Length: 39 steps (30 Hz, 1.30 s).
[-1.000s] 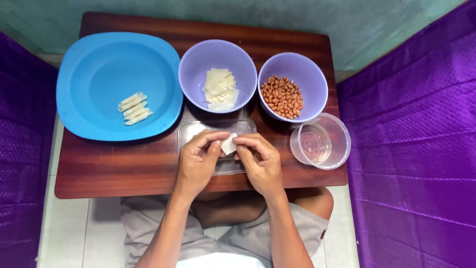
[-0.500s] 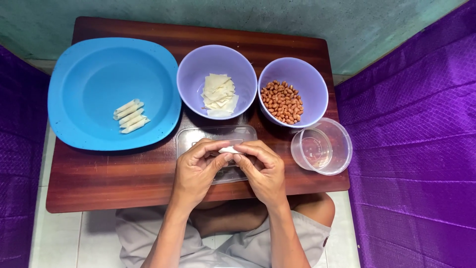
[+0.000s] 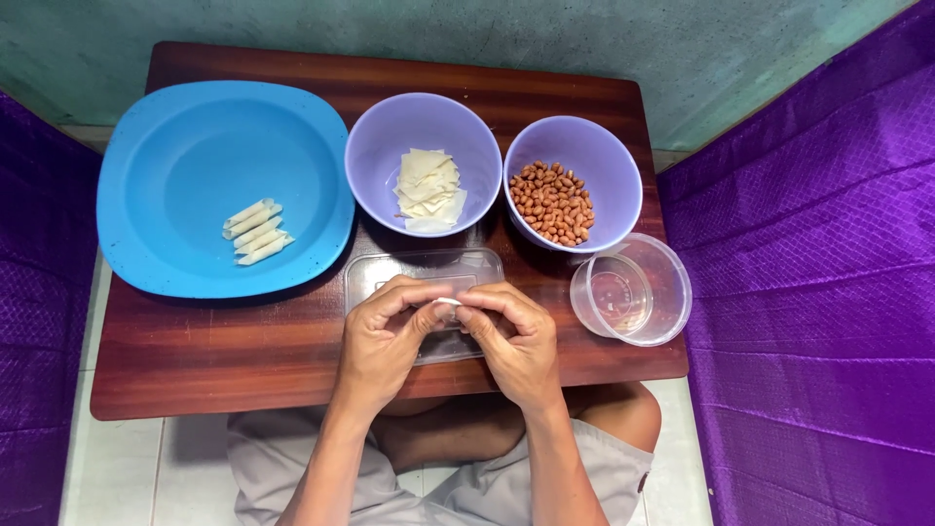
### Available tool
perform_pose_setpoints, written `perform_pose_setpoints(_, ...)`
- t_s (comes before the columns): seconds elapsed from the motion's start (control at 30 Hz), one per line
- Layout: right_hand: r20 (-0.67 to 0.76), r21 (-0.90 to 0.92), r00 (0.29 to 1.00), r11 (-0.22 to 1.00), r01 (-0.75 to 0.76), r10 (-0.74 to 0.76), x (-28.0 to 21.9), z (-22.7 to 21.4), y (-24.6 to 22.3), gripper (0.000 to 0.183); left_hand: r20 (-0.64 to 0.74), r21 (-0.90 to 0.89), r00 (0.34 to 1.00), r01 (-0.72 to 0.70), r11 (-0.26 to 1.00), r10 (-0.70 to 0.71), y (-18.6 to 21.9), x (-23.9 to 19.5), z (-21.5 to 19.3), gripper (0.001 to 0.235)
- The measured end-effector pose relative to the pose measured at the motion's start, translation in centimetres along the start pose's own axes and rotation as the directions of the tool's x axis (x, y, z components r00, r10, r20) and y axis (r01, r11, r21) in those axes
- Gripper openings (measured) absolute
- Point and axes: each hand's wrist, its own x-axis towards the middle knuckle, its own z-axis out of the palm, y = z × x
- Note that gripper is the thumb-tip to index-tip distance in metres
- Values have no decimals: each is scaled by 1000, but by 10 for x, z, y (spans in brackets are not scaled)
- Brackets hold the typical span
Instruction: The person places peanuts onto a thin wrapper, folds it into a roll, and places it on a blue plate. They repeat this process multiple times, using water to seal the edges.
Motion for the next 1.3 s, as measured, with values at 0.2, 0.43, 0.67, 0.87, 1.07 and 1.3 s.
perform_pose_setpoints(0.2,-88,96,994,994,-56,65,-6,-2,12,19,9,-127,997,81,989,-80,-17,-4,4,45)
perform_pose_setpoints(0.43,-112,87,994,996,0,10,-3,-1,14,16,-20,-155,999,47,987,-50,-19,-3,2,41)
perform_pose_setpoints(0.67,-92,-41,994,998,50,-53,-6,1,9,15,-13,296,997,-64,953,71,4,-5,-13,28)
perform_pose_setpoints(0.87,99,-558,974,799,225,-205,-5,11,-15,9,238,657,954,-298,693,184,-3,7,-32,14)
perform_pose_setpoints(1.07,114,-645,979,738,201,-168,-7,11,-14,7,280,681,945,-321,658,171,-5,11,-34,21)
perform_pose_setpoints(1.3,65,-593,985,787,168,-161,-7,12,-15,7,261,659,948,-313,684,183,-5,10,-36,19)
